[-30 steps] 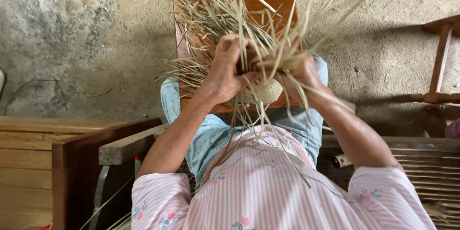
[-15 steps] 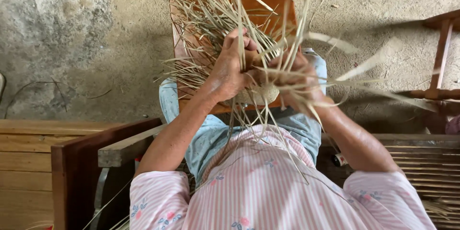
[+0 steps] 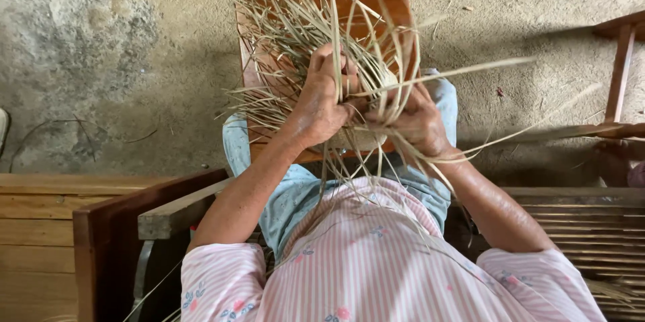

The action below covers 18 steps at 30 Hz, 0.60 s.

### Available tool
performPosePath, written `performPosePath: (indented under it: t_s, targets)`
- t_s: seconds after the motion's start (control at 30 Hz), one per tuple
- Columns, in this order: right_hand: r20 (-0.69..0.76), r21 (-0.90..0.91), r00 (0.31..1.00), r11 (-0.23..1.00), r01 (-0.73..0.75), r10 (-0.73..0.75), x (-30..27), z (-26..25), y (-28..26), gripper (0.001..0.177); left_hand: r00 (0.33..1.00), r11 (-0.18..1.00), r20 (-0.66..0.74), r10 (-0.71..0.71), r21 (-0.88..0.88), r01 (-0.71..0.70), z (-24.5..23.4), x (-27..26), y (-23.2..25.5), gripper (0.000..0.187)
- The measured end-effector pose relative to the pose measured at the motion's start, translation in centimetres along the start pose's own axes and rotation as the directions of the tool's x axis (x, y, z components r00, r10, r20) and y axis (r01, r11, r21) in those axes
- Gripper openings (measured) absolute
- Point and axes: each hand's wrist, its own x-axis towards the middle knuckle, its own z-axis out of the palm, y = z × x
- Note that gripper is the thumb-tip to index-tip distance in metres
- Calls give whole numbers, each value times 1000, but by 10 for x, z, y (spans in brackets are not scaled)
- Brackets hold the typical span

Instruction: Weaving a hat from dried straw strands by interlacing them around a wooden form

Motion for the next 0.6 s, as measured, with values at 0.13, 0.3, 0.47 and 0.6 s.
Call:
performPosePath:
  t_s: [0.13,0.3,0.47,0.6]
  targets:
    - [25,157,972,959,-235,234,34,-6,-11,21,992,991,-55,109,89,-104,2,6,-16,61]
    - [55,310,933,882,-355,357,56,-9,-32,23,990,986,-98,104,137,-90,7,6,-20,79]
    - [154,510,892,739,-441,426,37,-26,-48,44,981,979,-110,158,150,-141,8,8,-45,77]
    - [-12,357,938,877,-321,347,10,-3,-14,31,988,982,-122,100,170,-78,12,9,-34,84]
